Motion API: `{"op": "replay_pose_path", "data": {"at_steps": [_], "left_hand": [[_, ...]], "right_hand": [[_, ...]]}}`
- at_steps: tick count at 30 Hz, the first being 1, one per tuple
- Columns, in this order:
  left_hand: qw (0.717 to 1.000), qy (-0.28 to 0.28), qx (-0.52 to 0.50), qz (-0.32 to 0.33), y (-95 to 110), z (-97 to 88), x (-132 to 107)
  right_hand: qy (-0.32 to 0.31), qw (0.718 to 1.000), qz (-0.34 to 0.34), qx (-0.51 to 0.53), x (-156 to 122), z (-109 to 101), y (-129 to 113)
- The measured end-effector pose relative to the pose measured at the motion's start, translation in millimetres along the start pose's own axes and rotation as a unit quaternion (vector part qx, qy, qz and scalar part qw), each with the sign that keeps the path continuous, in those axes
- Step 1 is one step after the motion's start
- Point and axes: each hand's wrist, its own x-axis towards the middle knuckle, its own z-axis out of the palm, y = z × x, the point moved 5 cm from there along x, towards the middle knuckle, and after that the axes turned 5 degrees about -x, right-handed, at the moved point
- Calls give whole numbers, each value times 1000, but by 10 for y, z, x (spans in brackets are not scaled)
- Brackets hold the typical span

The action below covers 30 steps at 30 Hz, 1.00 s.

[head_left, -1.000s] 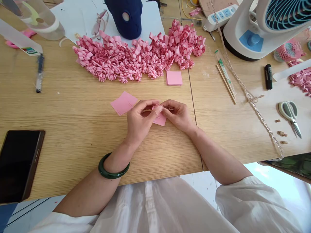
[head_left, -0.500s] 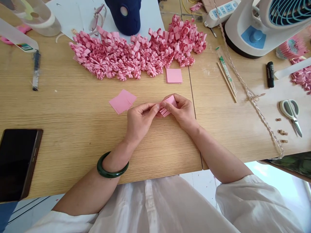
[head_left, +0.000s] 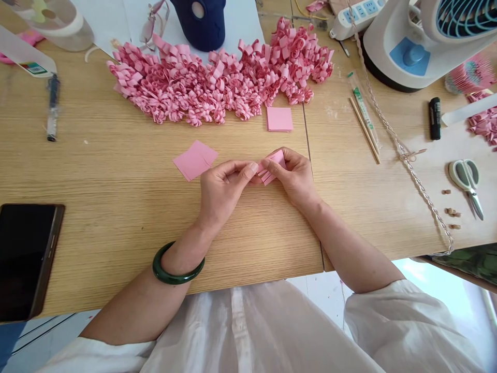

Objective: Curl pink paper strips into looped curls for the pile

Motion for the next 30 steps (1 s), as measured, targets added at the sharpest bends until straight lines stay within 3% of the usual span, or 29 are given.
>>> {"op": "replay_pose_path", "data": {"at_steps": [3,8,14,17,25,30], "left_hand": [[1000,4,22,14,1,-21,3],[997,12,67,24,34,-37,11],[990,7,112,81,135,-4,-12],[987,4,117,107,146,-5,-22],[995,8,76,63,156,13,-12],[996,0,66,59,140,26,-4]], "right_hand": [[26,999,1,38,-22,-15,-52],[67,995,-55,54,-60,-66,-188],[54,983,-138,-107,-93,-52,-292],[45,977,-167,-129,-100,-18,-316],[62,991,-83,-84,-75,-26,-225],[55,992,-85,-70,-74,-15,-220]]}}
